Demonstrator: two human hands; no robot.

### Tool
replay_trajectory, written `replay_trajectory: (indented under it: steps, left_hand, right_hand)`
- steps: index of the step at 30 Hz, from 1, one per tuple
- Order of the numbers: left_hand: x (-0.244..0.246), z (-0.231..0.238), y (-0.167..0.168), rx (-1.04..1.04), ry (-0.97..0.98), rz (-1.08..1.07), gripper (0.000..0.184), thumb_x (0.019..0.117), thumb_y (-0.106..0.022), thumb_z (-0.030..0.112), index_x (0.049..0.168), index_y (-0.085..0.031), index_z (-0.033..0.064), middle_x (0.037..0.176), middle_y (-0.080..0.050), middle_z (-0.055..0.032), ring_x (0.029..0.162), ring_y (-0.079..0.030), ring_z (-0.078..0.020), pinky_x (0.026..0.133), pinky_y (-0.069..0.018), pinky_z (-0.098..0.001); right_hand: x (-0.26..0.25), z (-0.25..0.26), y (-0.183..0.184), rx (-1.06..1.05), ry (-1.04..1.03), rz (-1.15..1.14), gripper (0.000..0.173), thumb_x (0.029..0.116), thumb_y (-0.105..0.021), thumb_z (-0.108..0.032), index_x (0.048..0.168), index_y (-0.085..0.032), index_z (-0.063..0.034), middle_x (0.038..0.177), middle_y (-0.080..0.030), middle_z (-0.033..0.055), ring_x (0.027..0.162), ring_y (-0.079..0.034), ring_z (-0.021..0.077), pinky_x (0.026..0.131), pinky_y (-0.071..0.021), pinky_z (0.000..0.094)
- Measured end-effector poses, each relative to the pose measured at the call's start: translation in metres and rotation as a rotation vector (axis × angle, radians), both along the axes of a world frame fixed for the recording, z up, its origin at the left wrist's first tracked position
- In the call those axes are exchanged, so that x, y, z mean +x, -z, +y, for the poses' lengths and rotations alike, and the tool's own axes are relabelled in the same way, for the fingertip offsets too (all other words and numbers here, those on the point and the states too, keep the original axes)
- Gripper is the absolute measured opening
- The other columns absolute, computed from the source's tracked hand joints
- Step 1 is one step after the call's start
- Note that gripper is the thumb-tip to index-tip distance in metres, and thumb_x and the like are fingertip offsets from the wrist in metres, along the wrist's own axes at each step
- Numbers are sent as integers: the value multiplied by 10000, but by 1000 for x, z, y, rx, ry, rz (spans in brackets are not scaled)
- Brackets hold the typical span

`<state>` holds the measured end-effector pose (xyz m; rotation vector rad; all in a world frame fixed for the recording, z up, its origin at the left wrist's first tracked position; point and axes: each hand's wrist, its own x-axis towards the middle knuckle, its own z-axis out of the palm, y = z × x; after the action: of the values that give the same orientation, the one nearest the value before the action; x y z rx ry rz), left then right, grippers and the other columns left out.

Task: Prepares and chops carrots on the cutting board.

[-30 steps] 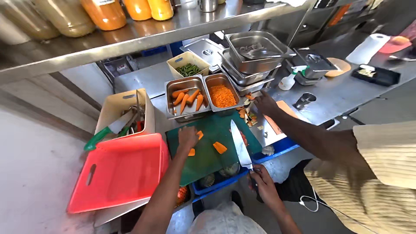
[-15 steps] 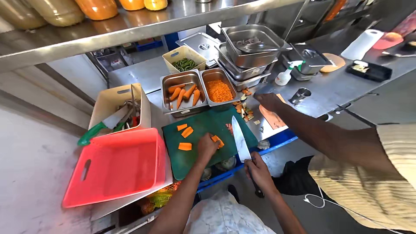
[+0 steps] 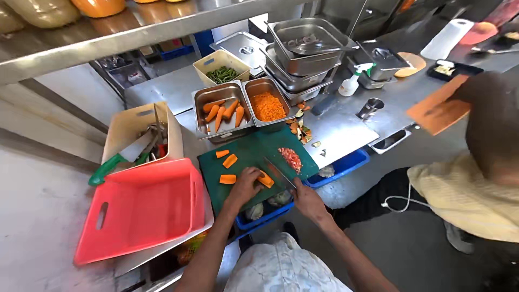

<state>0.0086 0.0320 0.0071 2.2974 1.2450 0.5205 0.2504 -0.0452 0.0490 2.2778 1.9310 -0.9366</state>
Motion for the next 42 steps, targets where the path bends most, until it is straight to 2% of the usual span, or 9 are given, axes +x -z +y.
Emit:
replay_trajectory:
  steps: [4,9,14,18,26,31,35,40,42]
  left_hand:
    - [-7,6,7,-7,-32,-68,267,901,-794,187,1159,-753,129,1250,-684,-53,1201,-639,-201,1060,-534,-410]
    - [0,14,5,-53,43,-57,149,937,-756,181,1076,-783,133,1181,-710,-22,1109,-675,-146,1004,-567,-363]
    - [3,19,-5,-37,160,24,124,967,-712,149,1040,-795,94,1161,-710,-54,1127,-663,-191,1040,-539,-379]
    - [6,24,-12,3,299,125,134,990,-657,97,1002,-786,62,1165,-707,-67,1136,-647,-230,1052,-515,-388]
    - [5,38,-10,14,409,127,139,988,-633,59,963,-765,26,1112,-723,-98,1096,-672,-249,1035,-521,-398]
    - [6,35,-12,-24,401,142,142,992,-626,56,980,-762,17,1138,-713,-116,1130,-662,-272,1050,-514,-429]
    - [4,29,-18,-6,381,128,127,982,-646,48,955,-769,26,1118,-721,-106,1113,-669,-264,1044,-519,-422]
    - [3,33,-9,34,363,69,133,980,-650,61,955,-778,34,1106,-727,-94,1093,-672,-252,1025,-527,-406]
    - [1,35,-4,25,368,43,142,986,-633,55,955,-769,27,1119,-722,-99,1106,-669,-255,1032,-524,-409]
  right_hand:
    - [-4,4,-6,-58,-79,-60,351,1079,-466,-282,1413,-479,-176,1042,-715,178,1007,-713,389,851,-568,572]
    - [-5,8,-4,-83,-115,-84,369,1071,-502,-306,1414,-480,-169,1039,-713,179,998,-711,394,843,-567,577]
    - [-13,11,-7,-180,-155,-117,380,1068,-491,-233,1437,-447,-157,1104,-700,198,1039,-702,412,853,-566,586]
    - [-8,19,-11,-198,-185,-147,383,1036,-540,-196,1410,-458,-175,1064,-705,191,989,-713,407,811,-574,591]
    - [2,25,-79,-192,-329,-314,300,1030,-559,-210,1329,-542,-190,1014,-710,143,941,-714,372,759,-576,557]
    - [-7,30,-6,-233,-260,-95,425,1015,-586,-175,1413,-440,-150,1062,-689,191,950,-712,398,788,-582,598]
    - [1,41,1,-229,-314,-42,395,1043,-567,-200,1414,-444,-141,1065,-687,201,957,-709,403,792,-575,599]
    - [1,48,-64,-252,-381,-216,290,1060,-537,-241,1342,-532,-173,1066,-701,157,981,-705,381,794,-569,586]
    - [-5,47,-56,-278,-364,-217,321,1040,-561,-218,1352,-512,-159,1072,-696,161,975,-707,376,793,-575,578]
